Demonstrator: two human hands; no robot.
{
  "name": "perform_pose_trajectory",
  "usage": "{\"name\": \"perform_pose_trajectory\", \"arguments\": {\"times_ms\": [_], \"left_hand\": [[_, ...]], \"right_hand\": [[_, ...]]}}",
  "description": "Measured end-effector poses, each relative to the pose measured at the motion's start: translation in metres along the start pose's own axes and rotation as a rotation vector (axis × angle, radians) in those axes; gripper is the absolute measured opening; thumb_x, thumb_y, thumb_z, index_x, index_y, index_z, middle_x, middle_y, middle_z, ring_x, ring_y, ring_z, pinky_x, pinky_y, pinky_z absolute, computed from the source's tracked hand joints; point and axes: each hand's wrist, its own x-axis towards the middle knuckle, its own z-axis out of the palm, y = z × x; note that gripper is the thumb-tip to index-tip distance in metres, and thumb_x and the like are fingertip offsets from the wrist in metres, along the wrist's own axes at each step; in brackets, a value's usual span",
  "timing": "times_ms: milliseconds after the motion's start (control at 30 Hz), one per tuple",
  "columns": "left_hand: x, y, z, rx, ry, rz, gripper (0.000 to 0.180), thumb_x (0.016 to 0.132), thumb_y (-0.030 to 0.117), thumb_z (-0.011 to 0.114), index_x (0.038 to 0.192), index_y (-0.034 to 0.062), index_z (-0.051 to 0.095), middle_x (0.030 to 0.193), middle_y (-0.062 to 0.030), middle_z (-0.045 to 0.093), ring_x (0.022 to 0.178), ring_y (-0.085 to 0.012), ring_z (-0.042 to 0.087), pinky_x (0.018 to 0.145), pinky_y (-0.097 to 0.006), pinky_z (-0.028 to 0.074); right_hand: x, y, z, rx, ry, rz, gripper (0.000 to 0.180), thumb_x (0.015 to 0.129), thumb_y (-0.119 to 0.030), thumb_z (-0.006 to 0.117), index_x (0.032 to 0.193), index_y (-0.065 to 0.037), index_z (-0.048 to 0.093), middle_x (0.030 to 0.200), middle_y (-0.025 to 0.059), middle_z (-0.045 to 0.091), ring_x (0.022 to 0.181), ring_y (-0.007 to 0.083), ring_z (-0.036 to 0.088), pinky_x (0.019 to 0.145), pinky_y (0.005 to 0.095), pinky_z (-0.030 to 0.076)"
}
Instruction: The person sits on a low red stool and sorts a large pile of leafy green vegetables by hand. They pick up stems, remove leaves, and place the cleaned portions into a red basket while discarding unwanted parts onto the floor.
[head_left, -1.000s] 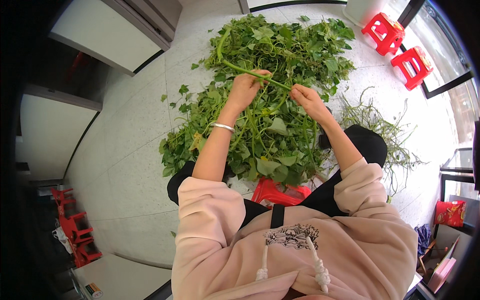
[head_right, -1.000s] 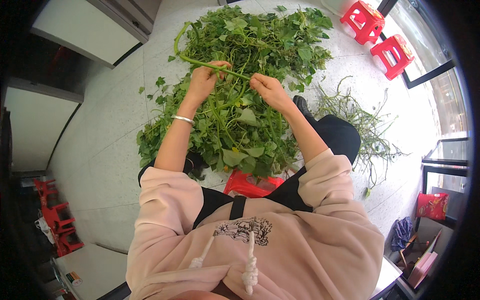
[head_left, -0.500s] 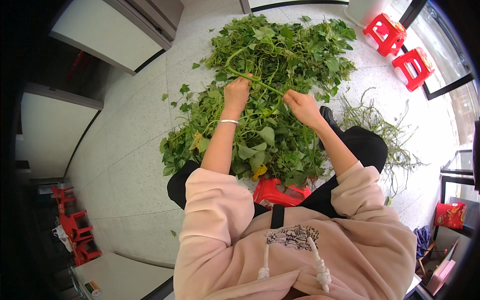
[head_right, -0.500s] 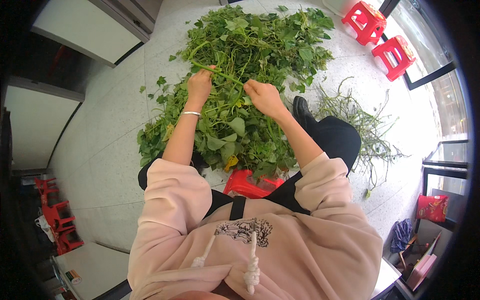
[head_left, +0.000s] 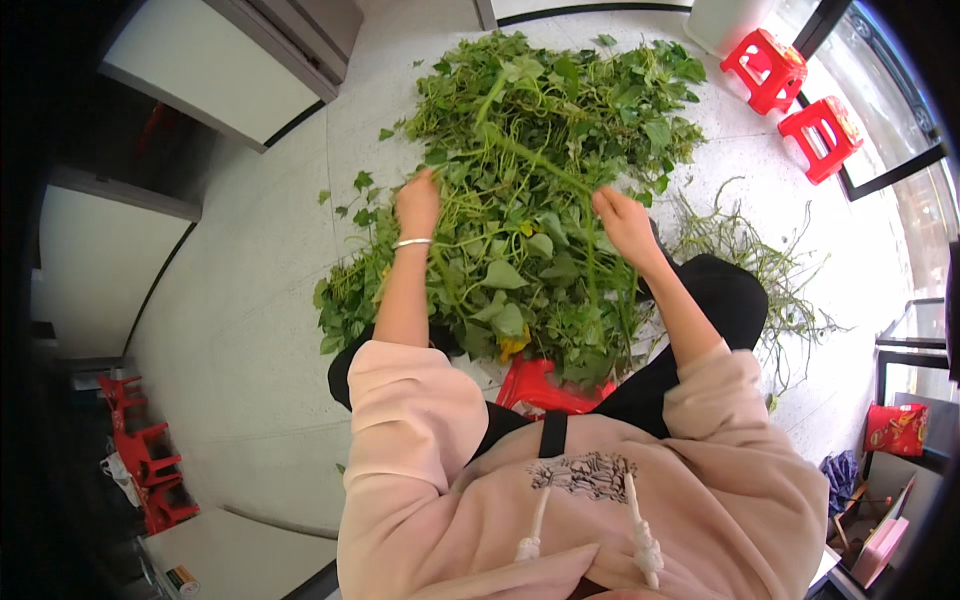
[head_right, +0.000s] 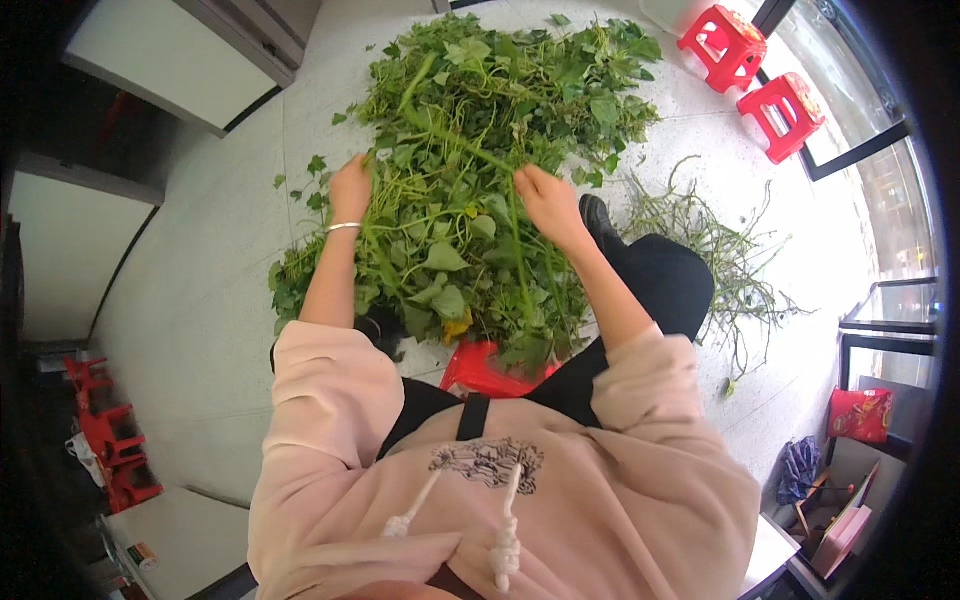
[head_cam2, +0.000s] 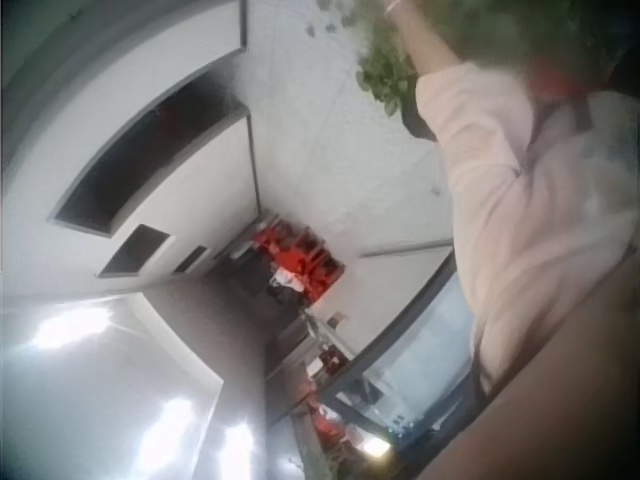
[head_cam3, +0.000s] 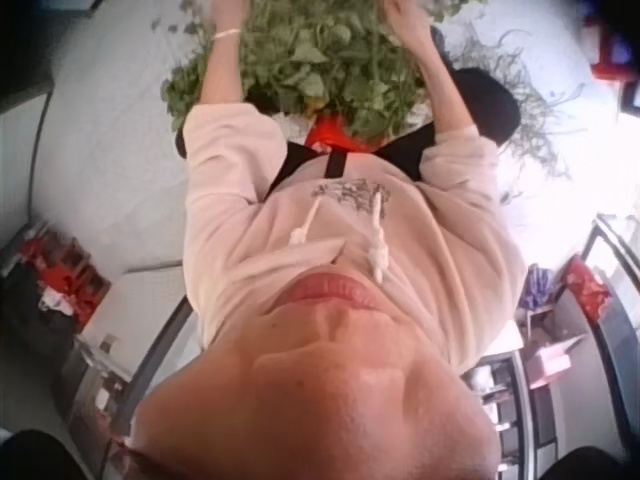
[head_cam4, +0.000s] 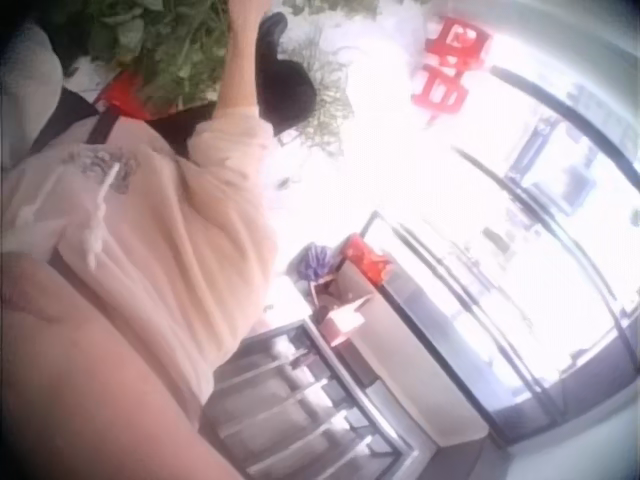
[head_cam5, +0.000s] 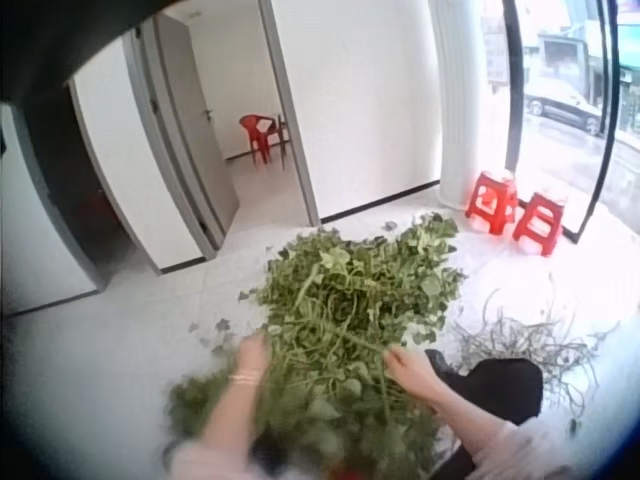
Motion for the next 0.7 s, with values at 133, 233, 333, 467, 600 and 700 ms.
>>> {"name": "perform_pose_trajectory", "arguments": {"times_ms": [133, 233, 333, 467, 600, 700], "left_hand": [[-0.016, 0.098, -0.012, -0.422, -0.208, 0.025, 0.021, 0.086, 0.017, 0.053, 0.104, 0.0119, 0.061, 0.079, -0.0101, 0.067, 0.064, -0.0269, 0.062, 0.059, -0.034, 0.048], [-0.035, 0.130, -0.019, -0.741, -0.221, 0.030, 0.018, 0.087, 0.018, 0.051, 0.101, 0.0113, 0.060, 0.080, -0.0055, 0.068, 0.058, -0.0222, 0.059, 0.055, -0.031, 0.044], [-0.038, 0.150, -0.034, -0.994, -0.345, 0.034, 0.022, 0.093, 0.024, 0.047, 0.097, 0.0050, 0.058, 0.082, -0.0041, 0.064, 0.064, -0.0126, 0.055, 0.061, -0.028, 0.043], [-0.040, 0.165, -0.047, -1.289, -0.597, -0.097, 0.025, 0.095, 0.025, 0.046, 0.092, 0.0023, 0.054, 0.078, -0.0015, 0.055, 0.064, -0.0123, 0.048, 0.060, -0.028, 0.041], [-0.035, 0.153, -0.050, -0.882, -0.624, 0.092, 0.024, 0.093, 0.022, 0.049, 0.093, -0.0013, 0.053, 0.076, -0.0064, 0.055, 0.066, -0.0168, 0.052, 0.061, -0.031, 0.043], [-0.028, 0.124, -0.056, -0.474, -0.486, 0.383, 0.025, 0.088, 0.016, 0.050, 0.106, -0.0011, 0.054, 0.096, -0.0194, 0.062, 0.089, -0.0298, 0.060, 0.079, -0.038, 0.047]], "right_hand": [[0.025, -0.005, 0.005, 0.132, 0.001, 0.039, 0.030, 0.092, -0.028, 0.044, 0.082, 0.000, 0.052, 0.066, 0.0145, 0.054, 0.060, 0.0289, 0.051, 0.057, 0.0357, 0.039], [0.027, -0.018, 0.007, 0.170, -0.051, 0.023, 0.030, 0.092, -0.027, 0.044, 0.081, 0.000, 0.051, 0.064, 0.0130, 0.052, 0.058, 0.0261, 0.048, 0.057, 0.0338, 0.039], [0.027, -0.020, 0.005, 0.140, -0.050, -0.026, 0.029, 0.092, -0.026, 0.044, 0.082, 0.000, 0.052, 0.066, 0.0136, 0.053, 0.060, 0.0284, 0.051, 0.057, 0.0352, 0.039], [0.025, -0.017, 0.005, 0.124, -0.018, -0.119, 0.027, 0.092, -0.026, 0.045, 0.085, -0.002, 0.054, 0.069, 0.0147, 0.056, 0.065, 0.0319, 0.055, 0.060, 0.0371, 0.042], [0.030, -0.020, -0.003, -0.013, -0.134, -0.146, 0.026, 0.091, -0.027, 0.047, 0.088, -0.003, 0.055, 0.074, 0.0155, 0.059, 0.069, 0.0320, 0.058, 0.063, 0.0371, 0.044], [0.034, 0.002, -0.025, -0.094, -0.116, -0.119, 0.028, 0.092, -0.029, 0.047, 0.089, -0.003, 0.056, 0.079, 0.0137, 0.062, 0.071, 0.0275, 0.060, 0.063, 0.0374, 0.045]]}}
